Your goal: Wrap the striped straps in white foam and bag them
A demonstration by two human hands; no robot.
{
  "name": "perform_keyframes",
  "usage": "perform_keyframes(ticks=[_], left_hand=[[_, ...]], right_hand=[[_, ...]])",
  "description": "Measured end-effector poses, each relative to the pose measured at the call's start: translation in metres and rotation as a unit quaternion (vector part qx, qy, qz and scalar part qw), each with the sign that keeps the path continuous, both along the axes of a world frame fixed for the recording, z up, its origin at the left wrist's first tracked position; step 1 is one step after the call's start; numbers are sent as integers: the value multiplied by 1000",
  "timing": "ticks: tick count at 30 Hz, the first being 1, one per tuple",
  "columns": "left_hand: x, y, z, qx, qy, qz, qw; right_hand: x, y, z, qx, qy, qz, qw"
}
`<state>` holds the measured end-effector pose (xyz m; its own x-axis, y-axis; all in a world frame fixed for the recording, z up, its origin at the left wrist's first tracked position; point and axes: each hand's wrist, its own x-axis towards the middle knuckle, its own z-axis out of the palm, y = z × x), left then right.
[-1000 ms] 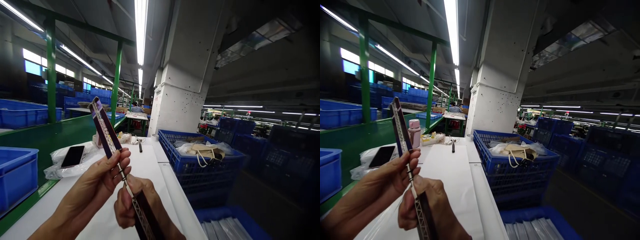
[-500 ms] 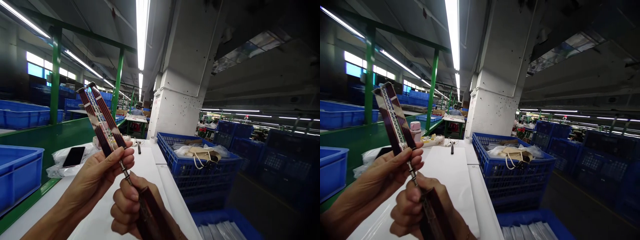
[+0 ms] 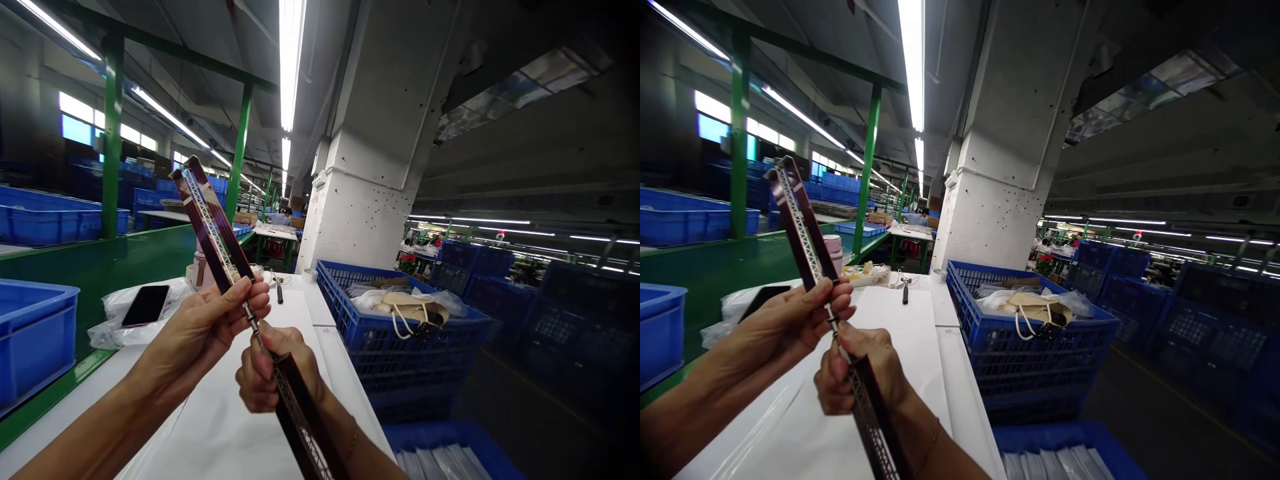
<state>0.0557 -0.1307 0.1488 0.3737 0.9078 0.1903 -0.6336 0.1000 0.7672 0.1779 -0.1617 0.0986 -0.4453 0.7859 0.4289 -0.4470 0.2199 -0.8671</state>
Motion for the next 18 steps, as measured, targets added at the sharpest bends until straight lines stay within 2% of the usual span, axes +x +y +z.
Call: perform_keyframes(ticks=[5,8,12,15,18], left_hand=[[7,9,-9,25,9,-18,999],[10,13,-19,32,46,-8,998],[17,23,-29,22,68,34,997],[20,38,-33,26,72,53,996],[17,48,-30,2,45,-22,999]], right_hand=[[14,-1,-6,55,-146,-188,970],[16,-4,-12,100,-225,-295,923],[13,-1,-11,143,-321,-382,855],[16,7,-3,131,-358,-411,828],[23,12,4,91,-376,-344,856]])
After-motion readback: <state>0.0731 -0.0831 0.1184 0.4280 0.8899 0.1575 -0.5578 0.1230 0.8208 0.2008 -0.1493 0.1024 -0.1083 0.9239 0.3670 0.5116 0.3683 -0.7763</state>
